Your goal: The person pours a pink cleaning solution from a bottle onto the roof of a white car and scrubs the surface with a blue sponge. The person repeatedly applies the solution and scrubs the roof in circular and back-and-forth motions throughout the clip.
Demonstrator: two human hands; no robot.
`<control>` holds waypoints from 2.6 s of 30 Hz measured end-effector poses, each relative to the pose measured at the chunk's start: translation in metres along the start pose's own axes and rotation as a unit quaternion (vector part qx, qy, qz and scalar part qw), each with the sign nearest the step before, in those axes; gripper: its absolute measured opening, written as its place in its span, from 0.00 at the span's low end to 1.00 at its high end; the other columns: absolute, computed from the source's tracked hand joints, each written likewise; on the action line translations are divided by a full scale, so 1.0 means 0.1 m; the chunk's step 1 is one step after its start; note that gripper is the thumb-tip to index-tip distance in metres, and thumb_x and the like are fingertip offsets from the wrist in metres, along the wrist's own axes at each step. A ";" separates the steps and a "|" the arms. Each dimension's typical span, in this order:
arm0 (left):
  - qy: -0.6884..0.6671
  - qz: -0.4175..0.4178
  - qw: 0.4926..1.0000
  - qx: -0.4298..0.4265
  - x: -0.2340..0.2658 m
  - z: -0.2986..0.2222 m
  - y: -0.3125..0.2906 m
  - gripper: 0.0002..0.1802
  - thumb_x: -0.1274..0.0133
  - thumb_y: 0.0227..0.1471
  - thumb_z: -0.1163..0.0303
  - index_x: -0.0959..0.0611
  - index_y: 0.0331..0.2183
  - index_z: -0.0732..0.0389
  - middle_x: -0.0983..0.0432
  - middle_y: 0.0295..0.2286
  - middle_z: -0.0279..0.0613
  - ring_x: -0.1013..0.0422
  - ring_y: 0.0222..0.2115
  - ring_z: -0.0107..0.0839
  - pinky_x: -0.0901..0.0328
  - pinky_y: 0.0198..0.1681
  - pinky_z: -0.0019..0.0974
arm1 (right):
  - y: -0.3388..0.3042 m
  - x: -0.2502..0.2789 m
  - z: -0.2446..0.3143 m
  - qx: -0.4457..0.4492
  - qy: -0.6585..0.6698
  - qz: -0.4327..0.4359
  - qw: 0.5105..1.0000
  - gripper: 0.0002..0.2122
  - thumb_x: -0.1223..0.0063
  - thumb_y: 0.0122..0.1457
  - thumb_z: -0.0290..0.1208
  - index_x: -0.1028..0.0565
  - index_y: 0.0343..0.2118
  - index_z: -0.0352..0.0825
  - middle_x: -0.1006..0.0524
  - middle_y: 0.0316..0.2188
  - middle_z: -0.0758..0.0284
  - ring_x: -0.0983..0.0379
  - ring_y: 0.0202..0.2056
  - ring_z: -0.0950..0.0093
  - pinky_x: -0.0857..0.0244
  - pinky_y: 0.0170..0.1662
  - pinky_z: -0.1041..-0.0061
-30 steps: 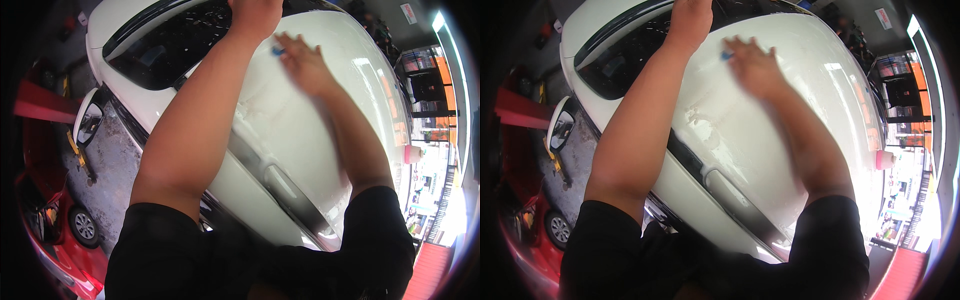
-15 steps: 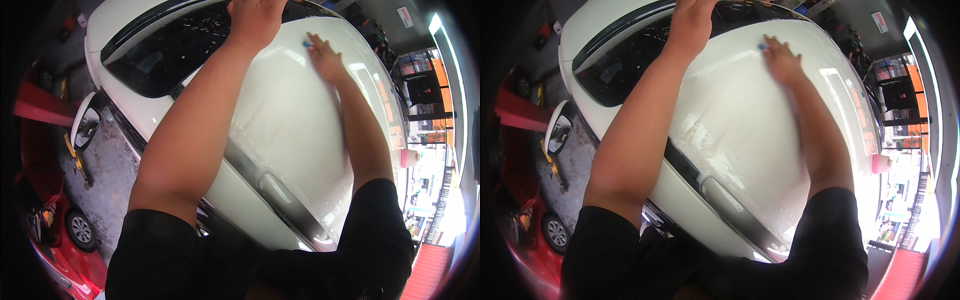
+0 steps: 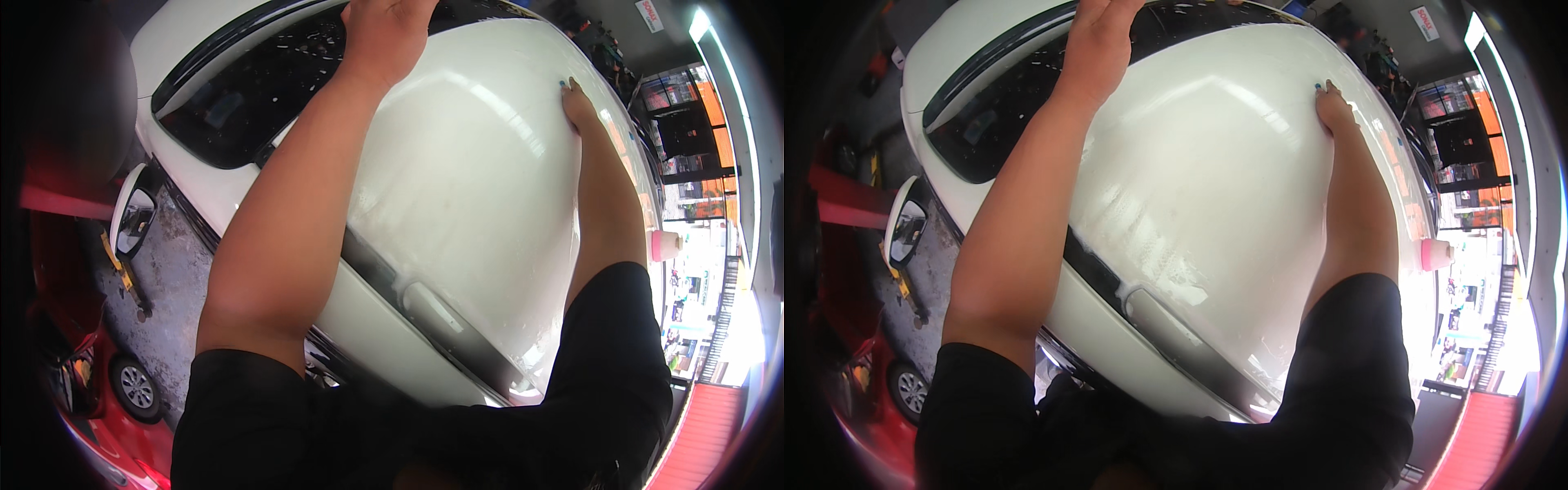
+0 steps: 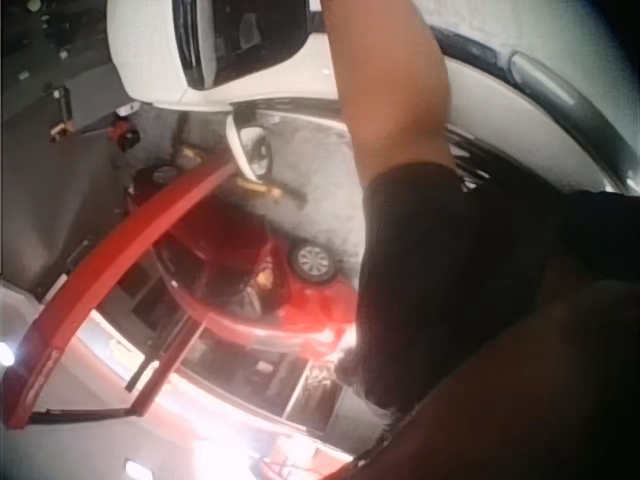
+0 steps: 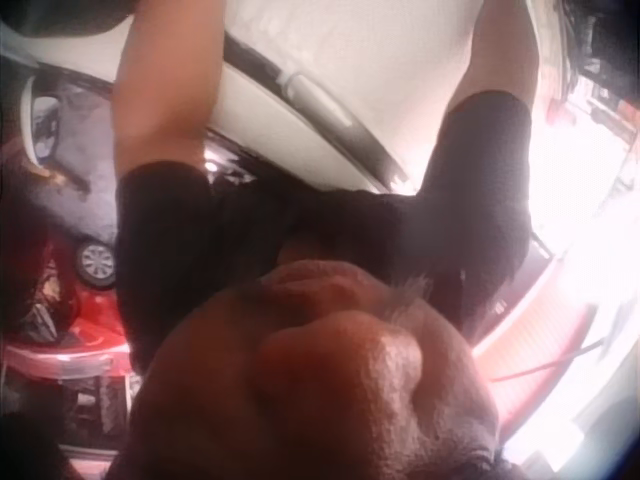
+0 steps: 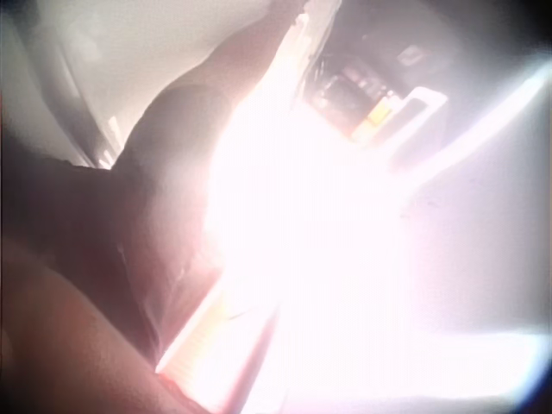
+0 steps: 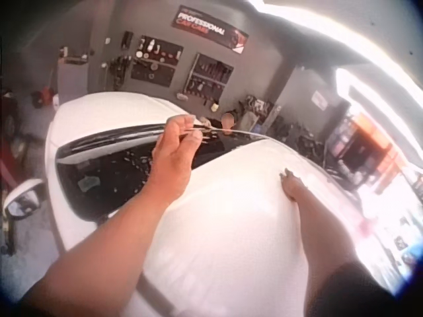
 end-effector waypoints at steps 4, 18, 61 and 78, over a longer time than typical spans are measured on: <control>0.042 -0.019 0.999 -0.021 0.28 -0.11 0.04 0.21 0.49 0.67 0.61 0.26 0.54 0.65 0.24 0.49 0.53 0.27 0.52 0.40 0.34 0.58 0.40 | -1.77 0.38 2.78 0.211 0.018 0.001 0.977 0.24 0.65 0.75 0.44 0.40 0.72 0.53 0.43 0.74 0.65 0.52 0.74 0.49 0.59 0.71 0.34; -0.016 0.017 0.999 -0.034 0.06 -0.04 0.01 0.21 0.52 0.68 0.60 0.27 0.54 0.64 0.26 0.51 0.51 0.30 0.54 0.39 0.37 0.61 0.41 | -0.86 0.32 0.59 -0.035 0.014 0.045 0.998 0.26 0.68 0.74 0.49 0.44 0.73 0.58 0.45 0.75 0.66 0.54 0.74 0.48 0.61 0.71 0.34; 0.031 0.123 0.991 -0.049 -0.08 -0.13 -0.14 0.25 0.53 0.67 0.57 0.29 0.57 0.63 0.30 0.56 0.52 0.34 0.59 0.41 0.42 0.64 0.42 | -2.17 0.51 2.31 0.192 0.058 -0.010 0.980 0.23 0.62 0.73 0.44 0.35 0.69 0.52 0.42 0.73 0.62 0.53 0.74 0.51 0.62 0.73 0.41; 0.093 -0.029 0.976 -0.193 0.13 -0.26 -0.02 0.22 0.48 0.63 0.59 0.25 0.54 0.61 0.23 0.49 0.55 0.26 0.50 0.47 0.33 0.56 0.45 | -4.50 1.14 3.31 0.464 0.232 0.090 0.850 0.05 0.37 0.52 0.23 0.18 0.33 0.38 0.30 0.31 0.64 0.29 0.32 0.66 0.35 0.36 0.66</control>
Point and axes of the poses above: each hand's wrist, its own y-axis towards the middle knuckle, its own x-axis out of the back of the hand, z = x × y, the point moved 6 cm from there along y, towards the middle knuckle
